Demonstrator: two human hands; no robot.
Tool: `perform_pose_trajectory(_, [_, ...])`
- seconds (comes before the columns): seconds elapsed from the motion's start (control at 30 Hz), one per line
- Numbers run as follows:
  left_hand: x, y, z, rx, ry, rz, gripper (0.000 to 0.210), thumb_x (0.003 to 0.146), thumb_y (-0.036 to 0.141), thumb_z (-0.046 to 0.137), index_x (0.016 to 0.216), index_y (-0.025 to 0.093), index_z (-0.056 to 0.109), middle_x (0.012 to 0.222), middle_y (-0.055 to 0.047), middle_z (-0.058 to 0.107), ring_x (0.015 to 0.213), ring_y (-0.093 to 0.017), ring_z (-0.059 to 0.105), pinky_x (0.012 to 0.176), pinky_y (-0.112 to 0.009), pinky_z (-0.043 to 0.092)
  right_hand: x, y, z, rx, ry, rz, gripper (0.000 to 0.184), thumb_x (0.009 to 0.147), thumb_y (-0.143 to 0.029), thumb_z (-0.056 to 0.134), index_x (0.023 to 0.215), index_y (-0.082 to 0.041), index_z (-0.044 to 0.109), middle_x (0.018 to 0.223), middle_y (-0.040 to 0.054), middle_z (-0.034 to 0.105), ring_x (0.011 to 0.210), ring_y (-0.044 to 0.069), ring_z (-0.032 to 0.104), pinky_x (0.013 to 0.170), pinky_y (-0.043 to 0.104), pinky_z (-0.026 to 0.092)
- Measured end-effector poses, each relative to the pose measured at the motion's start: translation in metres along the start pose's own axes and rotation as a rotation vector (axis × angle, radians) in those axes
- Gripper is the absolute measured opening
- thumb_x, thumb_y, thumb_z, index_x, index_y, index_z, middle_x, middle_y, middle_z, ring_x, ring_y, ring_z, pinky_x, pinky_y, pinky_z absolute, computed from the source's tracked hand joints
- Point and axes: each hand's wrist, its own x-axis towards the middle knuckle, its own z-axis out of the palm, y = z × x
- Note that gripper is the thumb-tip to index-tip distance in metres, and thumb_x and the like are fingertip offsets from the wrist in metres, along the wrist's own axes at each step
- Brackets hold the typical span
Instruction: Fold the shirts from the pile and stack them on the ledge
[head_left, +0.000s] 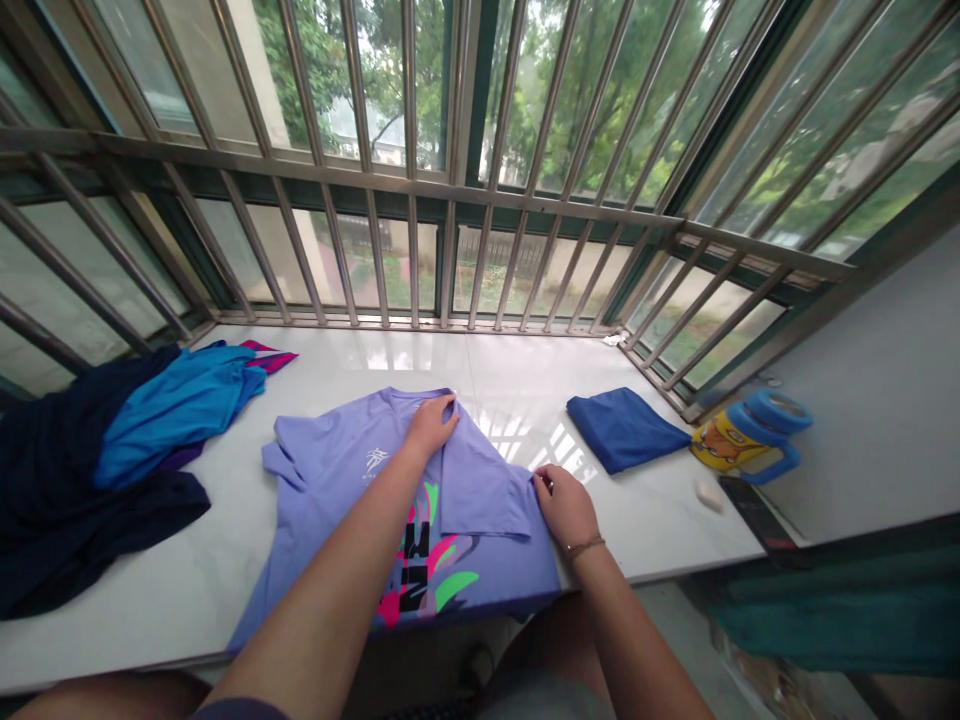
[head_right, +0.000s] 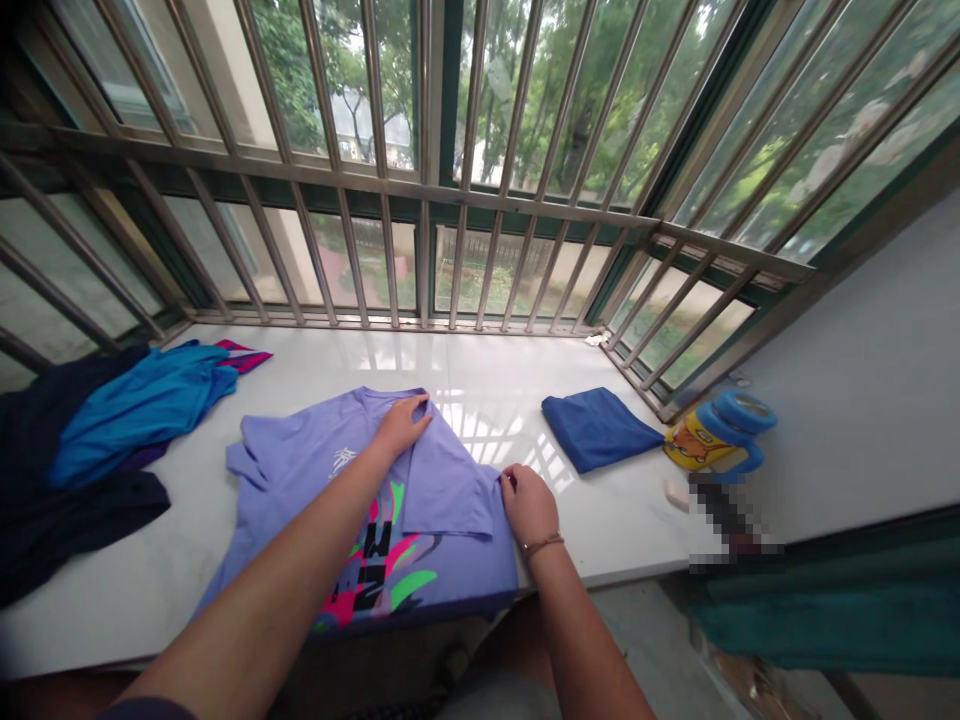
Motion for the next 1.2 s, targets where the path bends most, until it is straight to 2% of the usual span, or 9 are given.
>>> perform_pose_trajectory(0.2, [-0.001, 0.001, 0.001, 0.022, -0.001, 0.021, 0.042, 0.095, 0.024, 0.066, 0.136, 0.023, 0.071, 0.141, -0.012, 0.073, 0.134, -0.031, 0.064, 0.122, -0.048, 0.046, -0.014, -0.017, -0.002, -0.035, 0.105, -0.124, 0.022, 0.106, -0.029, 0.050, 0.104, -0.020, 0.070, 0.102, 0.0096, 0.073, 0.098, 0.024, 0.069, 0.092, 0.034, 0.051])
perform_pose_trajectory(0.33, [-0.002, 0.002, -0.002, 0.022, 0.008, 0.036, 0.040, 0.099, 0.025, 0.059, 0.137, 0.023, 0.071, 0.138, -0.011, 0.073, 0.131, -0.028, 0.064, 0.121, -0.046, 0.047, -0.035, -0.044, 0.000, -0.100, 0.055, -0.210, 0.023, 0.108, -0.034, 0.054, 0.121, -0.020, 0.068, 0.112, 0.0121, 0.072, 0.106, 0.027, 0.068, 0.097, 0.038, 0.052])
perform_pose_trajectory(0.43, [-0.003, 0.004, -0.003, 0.033, 0.031, 0.058, 0.035, 0.101, 0.028, 0.055, 0.129, 0.022, 0.075, 0.134, -0.011, 0.071, 0.128, -0.027, 0.064, 0.120, -0.044, 0.048, -0.053, -0.056, 0.006, -0.177, 0.012, -0.165, 0.028, 0.105, -0.033, 0.061, 0.130, -0.020, 0.065, 0.118, 0.0141, 0.071, 0.108, 0.030, 0.069, 0.095, 0.040, 0.054])
perform_pose_trajectory(0.57, [-0.006, 0.009, -0.003, 0.094, -0.027, 0.112, 0.032, 0.103, 0.032, 0.053, 0.119, 0.024, 0.080, 0.138, -0.011, 0.071, 0.132, -0.028, 0.063, 0.120, -0.045, 0.047, -0.070, -0.055, 0.018, -0.187, -0.029, -0.088, 0.027, 0.105, -0.024, 0.058, 0.131, -0.020, 0.065, 0.118, 0.0147, 0.072, 0.108, 0.029, 0.071, 0.093, 0.038, 0.055])
perform_pose_trajectory(0.7, [-0.009, 0.013, 0.001, 0.140, -0.071, 0.098, 0.029, 0.102, 0.030, 0.058, 0.122, 0.026, 0.079, 0.141, -0.011, 0.072, 0.134, -0.031, 0.062, 0.124, -0.050, 0.042, -0.080, -0.053, 0.026, -0.080, 0.000, -0.122, 0.026, 0.107, -0.018, 0.048, 0.123, -0.021, 0.068, 0.116, 0.0114, 0.074, 0.107, 0.026, 0.072, 0.095, 0.037, 0.056])
perform_pose_trajectory(0.93, [-0.010, 0.031, -0.008, 0.180, -0.086, 0.084, 0.029, 0.098, 0.027, 0.064, 0.124, 0.026, 0.076, 0.145, -0.014, 0.068, 0.138, -0.036, 0.059, 0.126, -0.057, 0.035, -0.074, -0.033, 0.009, 0.014, 0.113, -0.117, 0.028, 0.109, -0.027, 0.045, 0.117, -0.021, 0.070, 0.110, 0.0101, 0.075, 0.102, 0.023, 0.073, 0.094, 0.034, 0.055])
perform_pose_trajectory(1.03, [-0.031, 0.061, -0.011, 0.132, -0.083, 0.172, 0.028, 0.102, 0.028, 0.059, 0.125, 0.025, 0.074, 0.136, -0.016, 0.071, 0.132, -0.034, 0.061, 0.122, -0.054, 0.039, -0.058, -0.013, 0.000, 0.031, 0.105, -0.047, 0.026, 0.104, -0.030, 0.050, 0.118, -0.021, 0.070, 0.107, 0.0094, 0.074, 0.094, 0.023, 0.072, 0.088, 0.034, 0.056])
perform_pose_trajectory(1.1, [-0.059, 0.086, -0.006, 0.084, -0.155, 0.296, 0.027, 0.103, 0.041, 0.063, 0.121, 0.026, 0.074, 0.126, -0.015, 0.073, 0.124, -0.033, 0.064, 0.116, -0.051, 0.044, -0.045, -0.003, -0.002, 0.049, 0.082, -0.035, 0.028, 0.103, -0.030, 0.052, 0.121, -0.020, 0.070, 0.107, 0.0089, 0.073, 0.090, 0.022, 0.071, 0.087, 0.034, 0.056])
perform_pose_trajectory(1.2, [-0.107, 0.115, 0.011, 0.078, -0.301, 0.443, 0.039, 0.090, 0.057, 0.079, 0.113, 0.026, 0.075, 0.118, -0.013, 0.072, 0.116, -0.034, 0.065, 0.104, -0.047, 0.049, -0.027, 0.001, -0.001, 0.058, 0.046, -0.047, 0.031, 0.100, -0.027, 0.056, 0.126, -0.018, 0.069, 0.108, 0.0094, 0.072, 0.093, 0.022, 0.070, 0.090, 0.034, 0.056])
